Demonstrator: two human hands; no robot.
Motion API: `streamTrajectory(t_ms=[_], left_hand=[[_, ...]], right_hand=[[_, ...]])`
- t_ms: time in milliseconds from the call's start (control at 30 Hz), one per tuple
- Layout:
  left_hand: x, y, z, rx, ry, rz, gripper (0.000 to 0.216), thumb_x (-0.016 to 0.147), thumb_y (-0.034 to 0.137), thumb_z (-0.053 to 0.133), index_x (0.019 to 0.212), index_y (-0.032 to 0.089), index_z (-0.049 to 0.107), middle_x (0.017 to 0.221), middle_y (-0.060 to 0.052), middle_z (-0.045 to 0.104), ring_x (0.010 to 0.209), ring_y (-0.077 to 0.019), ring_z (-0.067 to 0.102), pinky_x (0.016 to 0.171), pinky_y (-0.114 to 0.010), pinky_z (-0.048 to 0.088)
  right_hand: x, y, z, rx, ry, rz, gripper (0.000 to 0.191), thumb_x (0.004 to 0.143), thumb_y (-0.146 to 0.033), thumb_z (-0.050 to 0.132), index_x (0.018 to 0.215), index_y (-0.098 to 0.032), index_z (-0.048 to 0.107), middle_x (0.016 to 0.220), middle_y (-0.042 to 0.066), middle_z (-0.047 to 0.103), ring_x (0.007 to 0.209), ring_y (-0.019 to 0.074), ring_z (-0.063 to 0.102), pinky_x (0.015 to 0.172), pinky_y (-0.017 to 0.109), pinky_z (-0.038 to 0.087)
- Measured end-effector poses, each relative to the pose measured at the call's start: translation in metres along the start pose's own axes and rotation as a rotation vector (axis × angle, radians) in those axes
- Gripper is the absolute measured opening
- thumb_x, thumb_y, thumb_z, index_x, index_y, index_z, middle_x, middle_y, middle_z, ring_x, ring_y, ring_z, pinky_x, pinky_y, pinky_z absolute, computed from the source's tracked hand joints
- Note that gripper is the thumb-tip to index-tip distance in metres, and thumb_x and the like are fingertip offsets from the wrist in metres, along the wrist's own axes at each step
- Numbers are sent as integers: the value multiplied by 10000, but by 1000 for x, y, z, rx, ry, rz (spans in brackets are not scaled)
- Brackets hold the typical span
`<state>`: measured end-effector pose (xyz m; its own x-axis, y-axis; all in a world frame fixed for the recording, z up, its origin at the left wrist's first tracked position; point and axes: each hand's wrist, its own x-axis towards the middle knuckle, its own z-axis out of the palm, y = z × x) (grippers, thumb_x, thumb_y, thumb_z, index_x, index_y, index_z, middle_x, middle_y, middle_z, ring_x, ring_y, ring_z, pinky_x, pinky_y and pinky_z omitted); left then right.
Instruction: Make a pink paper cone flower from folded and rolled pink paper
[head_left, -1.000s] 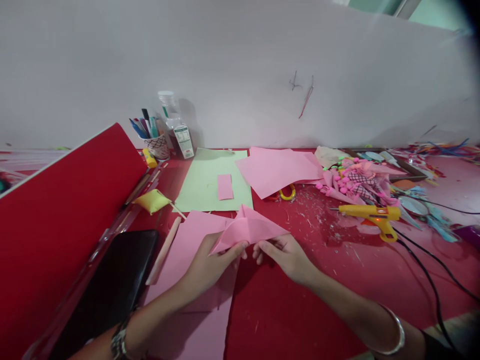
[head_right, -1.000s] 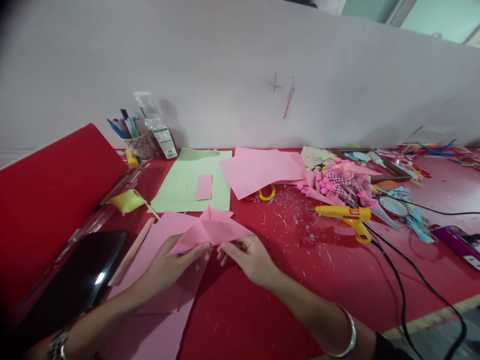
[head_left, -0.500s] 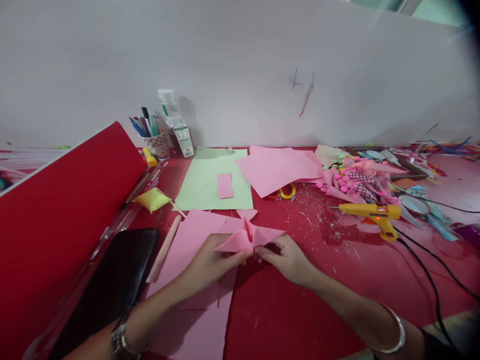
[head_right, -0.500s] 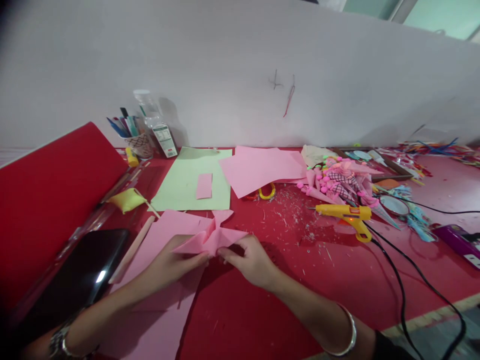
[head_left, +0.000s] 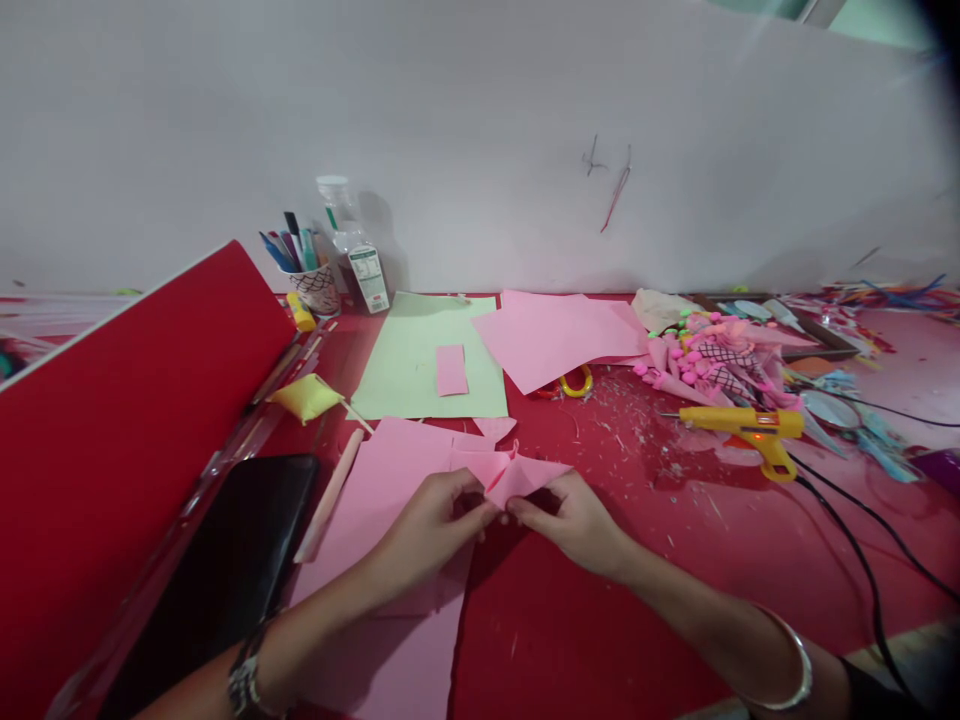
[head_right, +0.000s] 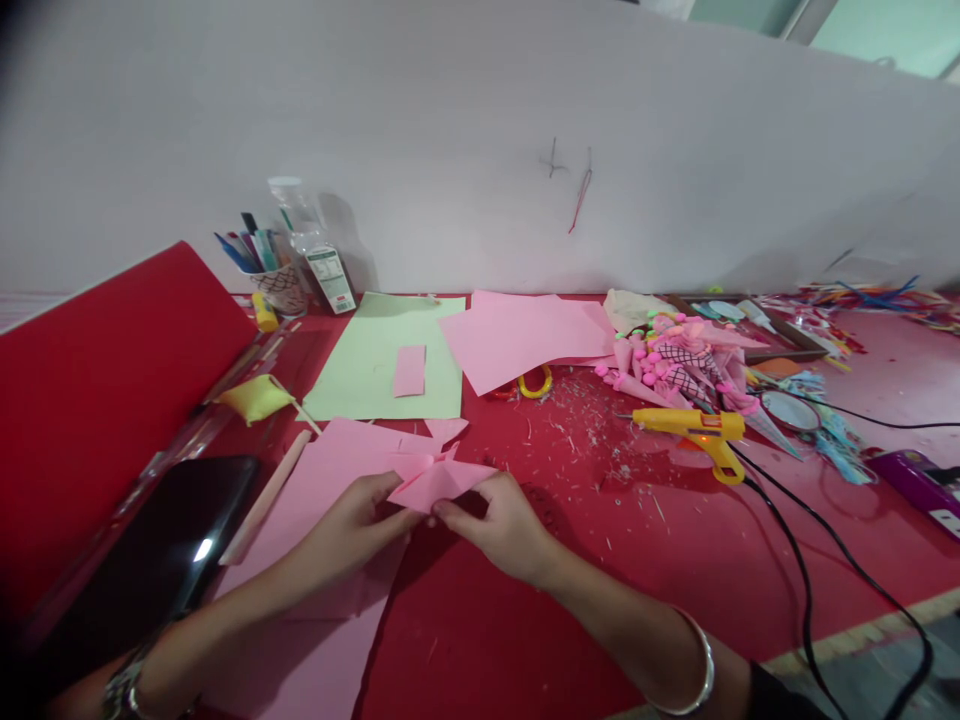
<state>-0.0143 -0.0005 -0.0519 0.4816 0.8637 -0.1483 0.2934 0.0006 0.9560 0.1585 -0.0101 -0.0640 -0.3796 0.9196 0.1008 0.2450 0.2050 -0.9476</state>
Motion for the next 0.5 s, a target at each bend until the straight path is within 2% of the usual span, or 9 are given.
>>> streamTrajectory(t_ms=[133,367,500], left_hand=[[-1,0,3,-74,-7,-64,138,790,242,472,700,148,520,703,-11,619,618,-129,565,558,-222,418],[-1,0,3,168,0,58,232,820,306,438,699,139,545,659,-17,598,605,-136,540,559,-220,396],[-2,6,3,200,-24,157,137,795,196,427,749,150,547,727,-13,595,668,-141,536,617,-224,403]], right_hand=[[0,-2,1,54,-47,12,190,814,-226,449,721,-145,595,682,18,616,657,122,575,642,234,450],[0,1,3,-39,19,-21,93,748,-174,490,731,-153,579,700,11,603,715,150,567,665,248,446],[-2,2,4,-64,-1,-1,72,725,-151,490,728,-156,562,703,3,583,671,131,539,609,221,437]])
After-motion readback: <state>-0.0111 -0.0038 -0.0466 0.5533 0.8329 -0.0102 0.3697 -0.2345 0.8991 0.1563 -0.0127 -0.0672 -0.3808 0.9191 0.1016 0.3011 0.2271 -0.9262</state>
